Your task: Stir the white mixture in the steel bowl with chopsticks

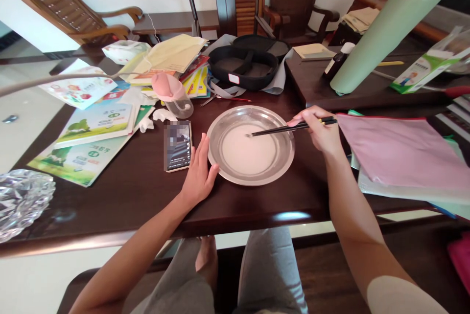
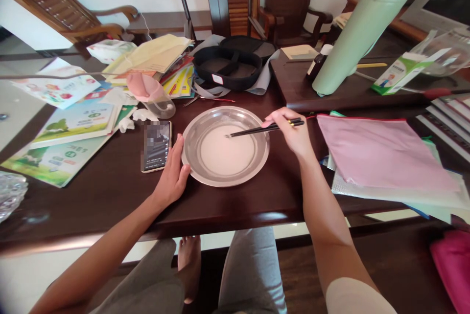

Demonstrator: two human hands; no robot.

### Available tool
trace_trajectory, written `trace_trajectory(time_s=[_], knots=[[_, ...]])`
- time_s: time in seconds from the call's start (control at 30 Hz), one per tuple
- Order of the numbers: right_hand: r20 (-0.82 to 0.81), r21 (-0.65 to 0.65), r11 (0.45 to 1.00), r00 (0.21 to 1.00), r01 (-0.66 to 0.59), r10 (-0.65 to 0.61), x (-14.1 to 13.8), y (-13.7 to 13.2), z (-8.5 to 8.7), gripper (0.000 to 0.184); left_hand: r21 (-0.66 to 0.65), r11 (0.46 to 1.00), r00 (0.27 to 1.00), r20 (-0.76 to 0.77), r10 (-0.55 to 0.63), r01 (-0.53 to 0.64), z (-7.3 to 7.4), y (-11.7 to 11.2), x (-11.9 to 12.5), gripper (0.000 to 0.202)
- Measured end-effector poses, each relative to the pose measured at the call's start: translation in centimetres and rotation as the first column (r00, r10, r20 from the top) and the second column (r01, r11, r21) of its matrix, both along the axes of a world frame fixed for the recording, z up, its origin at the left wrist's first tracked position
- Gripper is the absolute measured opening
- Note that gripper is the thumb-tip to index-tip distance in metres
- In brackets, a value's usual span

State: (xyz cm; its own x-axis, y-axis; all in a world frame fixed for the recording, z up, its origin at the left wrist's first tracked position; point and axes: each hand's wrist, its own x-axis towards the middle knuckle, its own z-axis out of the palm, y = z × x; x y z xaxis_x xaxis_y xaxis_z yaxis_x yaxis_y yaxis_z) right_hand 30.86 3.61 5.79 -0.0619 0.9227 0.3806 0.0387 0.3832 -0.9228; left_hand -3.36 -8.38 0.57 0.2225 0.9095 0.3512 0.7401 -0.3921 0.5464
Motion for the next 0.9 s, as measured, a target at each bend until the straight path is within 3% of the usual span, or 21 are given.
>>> trace_trajectory(time_s=[0.07, 0.13, 0.3, 0.4, 0.47, 0.53, 0.63, 0.77, 0.9], knots=[[-0.073, -0.013, 0.999, 0.996, 0.041, -0.042, 0.3, 0.1, 0.3, 0.033, 0.0, 1.0, 1.0, -0.004, -0.001, 0.001, 0.0, 0.0, 0.0, 0.071], [-0.099, -0.043, 0.999, 0.995, -0.01, 0.006, 0.2, -0.1, 0.4, 0.035, 0.0, 1.0, 1.0, -0.009, -0.002, 0.002, 0.0, 0.0, 0.0, 0.072], [0.056, -0.074, 0.98, 0.98, -0.186, 0.19, -0.9, -0.7, 0.2, 0.029, 0.0, 1.0, 1.0, -0.012, 0.004, -0.004, 0.1, 0.0, 0.0, 0.072], [0.101, -0.011, 0.997, 0.992, -0.074, 0.075, -0.6, -0.5, 0.2, 0.031, -0.004, 1.0, 1.0, -0.009, 0.007, -0.007, 0.1, 0.0, 0.0, 0.072], [0.043, -0.002, 0.999, 0.999, 0.032, -0.032, 0.0, -0.2, 0.4, 0.035, -0.007, 1.0, 1.0, -0.009, 0.008, -0.008, 0.1, 0.0, 0.0, 0.072], [-0.024, -0.022, 0.998, 0.998, 0.059, -0.06, 0.4, -0.1, 0.6, 0.039, -0.01, 1.0, 1.0, -0.009, 0.009, -0.01, 0.1, 0.0, 0.0, 0.072], [-0.043, -0.064, 0.996, 0.997, -0.067, 0.064, 0.1, -0.4, 0.5, 0.035, -0.007, 1.0, 1.0, -0.006, 0.009, -0.009, 0.1, 0.0, 0.0, 0.072], [0.081, -0.082, 0.971, 0.969, -0.226, 0.233, -0.8, -0.7, 0.1, 0.029, -0.002, 1.0, 1.0, -0.005, 0.01, -0.01, 0.1, 0.0, 0.1, 0.072], [0.078, 0.006, 0.999, 0.995, -0.054, 0.053, -0.3, -0.3, 0.1, 0.03, -0.007, 1.0, 1.0, -0.011, 0.007, -0.007, 0.1, 0.0, 0.1, 0.072]])
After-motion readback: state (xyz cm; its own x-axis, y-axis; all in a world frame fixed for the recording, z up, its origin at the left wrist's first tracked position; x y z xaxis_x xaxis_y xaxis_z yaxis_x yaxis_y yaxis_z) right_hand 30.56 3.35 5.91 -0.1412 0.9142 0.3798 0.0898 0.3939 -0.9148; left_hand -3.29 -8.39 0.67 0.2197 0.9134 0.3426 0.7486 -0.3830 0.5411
